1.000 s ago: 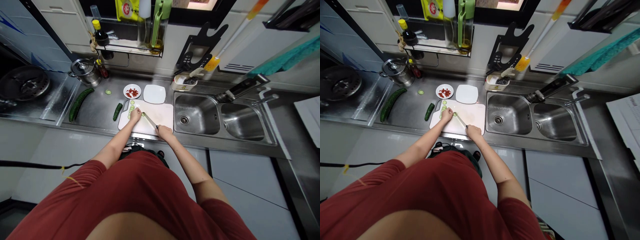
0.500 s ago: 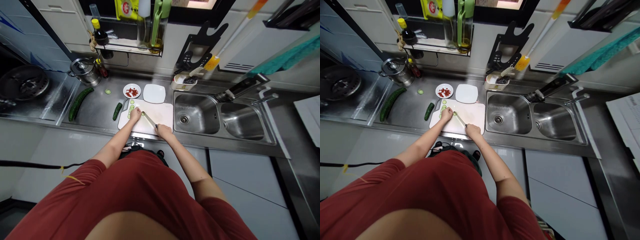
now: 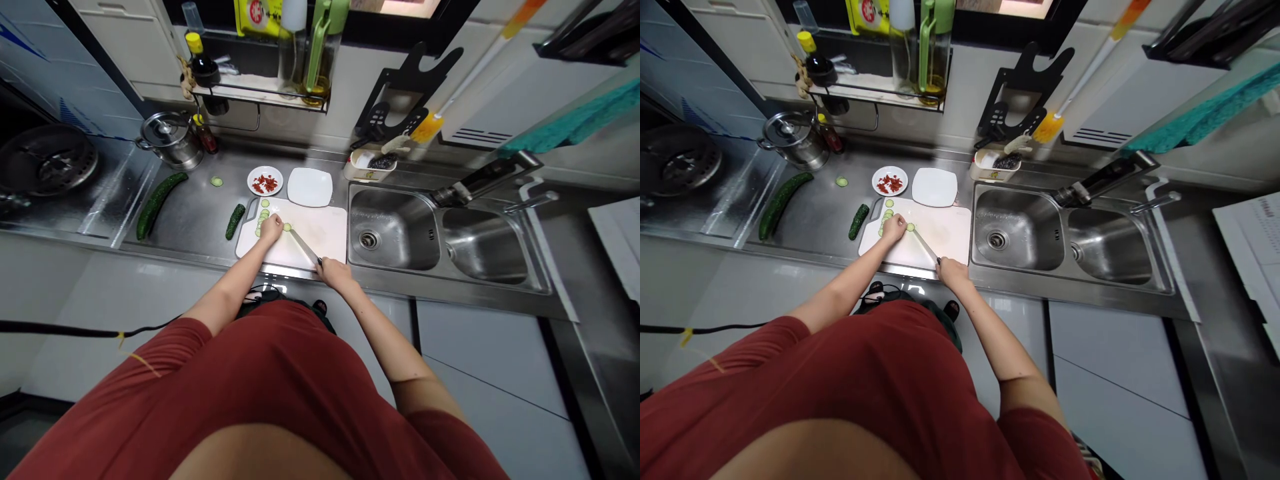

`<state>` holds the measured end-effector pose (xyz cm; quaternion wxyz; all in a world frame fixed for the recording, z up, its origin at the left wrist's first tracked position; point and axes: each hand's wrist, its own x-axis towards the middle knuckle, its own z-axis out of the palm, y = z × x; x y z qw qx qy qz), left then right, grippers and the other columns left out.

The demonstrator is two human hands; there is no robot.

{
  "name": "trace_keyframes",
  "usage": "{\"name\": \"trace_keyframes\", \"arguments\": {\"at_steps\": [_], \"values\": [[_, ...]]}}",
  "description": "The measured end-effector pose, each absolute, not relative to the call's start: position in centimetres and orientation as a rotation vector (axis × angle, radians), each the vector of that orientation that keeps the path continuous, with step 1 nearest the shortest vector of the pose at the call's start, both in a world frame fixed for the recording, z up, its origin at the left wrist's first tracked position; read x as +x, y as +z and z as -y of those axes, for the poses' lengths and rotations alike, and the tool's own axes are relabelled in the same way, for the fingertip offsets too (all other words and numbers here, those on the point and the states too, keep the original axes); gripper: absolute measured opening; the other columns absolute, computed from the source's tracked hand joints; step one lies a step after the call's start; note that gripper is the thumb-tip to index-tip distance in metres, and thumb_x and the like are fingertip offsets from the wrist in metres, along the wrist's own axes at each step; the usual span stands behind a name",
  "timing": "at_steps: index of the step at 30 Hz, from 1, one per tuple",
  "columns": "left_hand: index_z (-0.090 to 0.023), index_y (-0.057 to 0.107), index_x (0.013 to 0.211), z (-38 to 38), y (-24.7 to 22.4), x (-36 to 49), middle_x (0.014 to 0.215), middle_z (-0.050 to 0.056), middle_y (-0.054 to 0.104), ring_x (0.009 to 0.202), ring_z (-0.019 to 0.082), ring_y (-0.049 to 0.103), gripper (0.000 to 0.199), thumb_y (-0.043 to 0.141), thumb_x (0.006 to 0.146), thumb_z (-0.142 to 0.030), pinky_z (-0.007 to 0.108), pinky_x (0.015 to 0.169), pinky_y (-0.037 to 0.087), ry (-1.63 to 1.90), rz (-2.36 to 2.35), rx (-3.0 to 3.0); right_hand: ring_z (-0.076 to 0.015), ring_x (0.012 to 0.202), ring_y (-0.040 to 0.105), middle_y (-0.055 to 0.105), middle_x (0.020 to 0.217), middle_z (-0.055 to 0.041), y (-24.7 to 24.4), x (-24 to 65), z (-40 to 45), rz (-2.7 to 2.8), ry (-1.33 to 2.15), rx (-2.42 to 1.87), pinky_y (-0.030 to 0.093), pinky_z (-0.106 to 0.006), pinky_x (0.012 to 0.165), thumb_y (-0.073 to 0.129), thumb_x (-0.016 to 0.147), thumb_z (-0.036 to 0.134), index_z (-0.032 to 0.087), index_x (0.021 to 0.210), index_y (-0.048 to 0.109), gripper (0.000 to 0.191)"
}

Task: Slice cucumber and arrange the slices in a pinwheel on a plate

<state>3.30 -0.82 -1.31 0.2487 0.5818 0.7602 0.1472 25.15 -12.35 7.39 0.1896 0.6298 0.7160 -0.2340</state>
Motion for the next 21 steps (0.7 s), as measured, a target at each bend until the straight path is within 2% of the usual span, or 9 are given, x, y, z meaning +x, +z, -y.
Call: {"name": "trace_keyframes", "arguments": {"at_steps": [21], "values": [[-0.024,0.062,0.089,0.9,-1.1,3.4,0.087,0.005,0.067,0.089,0.023,0.062,0.011,0.053,0.083,-0.023,0.030,0.078,0.042,0.439,-2.062,1.590,-0.0274,0.107,0.064,0.067,0.114,-0.0178,7.1,23.4,10.6,-2.010,-0.691,1.784,0.047,-0.035,0.085,0.038,0.096,0.039,0.014,0.118,0.061,0.040]]}}
